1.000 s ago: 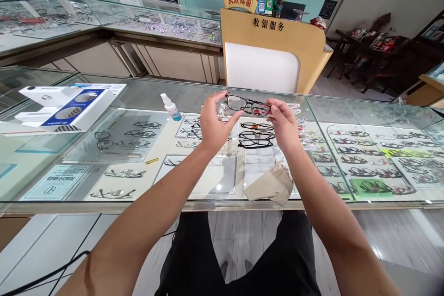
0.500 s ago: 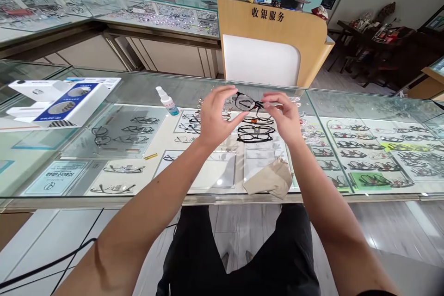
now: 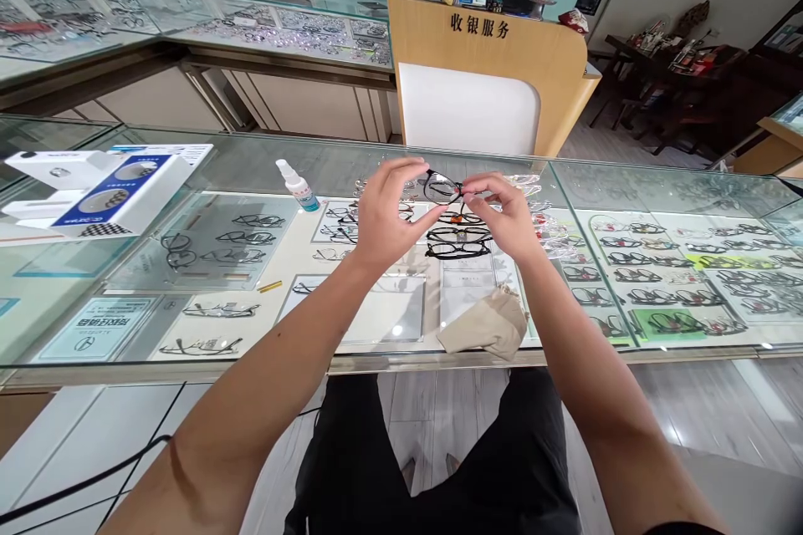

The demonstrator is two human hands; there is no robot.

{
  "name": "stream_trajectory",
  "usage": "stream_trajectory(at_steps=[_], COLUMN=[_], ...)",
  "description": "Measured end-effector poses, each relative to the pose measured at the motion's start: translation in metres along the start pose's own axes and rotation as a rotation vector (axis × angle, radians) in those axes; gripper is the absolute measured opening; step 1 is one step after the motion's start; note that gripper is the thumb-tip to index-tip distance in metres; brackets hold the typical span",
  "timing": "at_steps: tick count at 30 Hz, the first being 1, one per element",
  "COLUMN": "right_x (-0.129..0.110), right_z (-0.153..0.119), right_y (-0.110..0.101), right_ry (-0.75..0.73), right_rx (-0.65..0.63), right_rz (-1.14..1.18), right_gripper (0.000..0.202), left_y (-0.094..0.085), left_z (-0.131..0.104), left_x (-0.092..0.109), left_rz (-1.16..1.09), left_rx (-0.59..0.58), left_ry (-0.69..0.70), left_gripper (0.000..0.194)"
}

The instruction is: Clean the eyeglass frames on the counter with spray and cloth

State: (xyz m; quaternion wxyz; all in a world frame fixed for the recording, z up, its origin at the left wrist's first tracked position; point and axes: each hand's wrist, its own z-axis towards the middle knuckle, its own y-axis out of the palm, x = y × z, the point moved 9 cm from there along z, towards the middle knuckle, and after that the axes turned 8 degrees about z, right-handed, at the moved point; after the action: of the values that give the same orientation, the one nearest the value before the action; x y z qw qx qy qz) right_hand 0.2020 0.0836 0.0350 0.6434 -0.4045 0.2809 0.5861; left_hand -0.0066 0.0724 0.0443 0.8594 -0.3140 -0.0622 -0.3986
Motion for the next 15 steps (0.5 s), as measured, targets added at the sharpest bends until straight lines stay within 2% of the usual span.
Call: stream_trajectory(at_steps=[10, 15], right_x=[0.0009, 0.0095], right_z=[0.0005, 0.0004], right_y=[0.0015, 0.0036], right_ry=[-0.015, 0.053], right_rx=[-0.022, -0.036], right_rz=[0.016, 0.076], right_gripper=[0.018, 0.026], left_y=[-0.0022, 0.0029], left_z=[-0.0006, -0.0010], left_x=[0.0079, 0.0039], left_rz=[-0.036, -0.129], left_rx=[0.008, -0.037], left_ry=[0.033, -0.051], left_gripper=[0.058, 0.059])
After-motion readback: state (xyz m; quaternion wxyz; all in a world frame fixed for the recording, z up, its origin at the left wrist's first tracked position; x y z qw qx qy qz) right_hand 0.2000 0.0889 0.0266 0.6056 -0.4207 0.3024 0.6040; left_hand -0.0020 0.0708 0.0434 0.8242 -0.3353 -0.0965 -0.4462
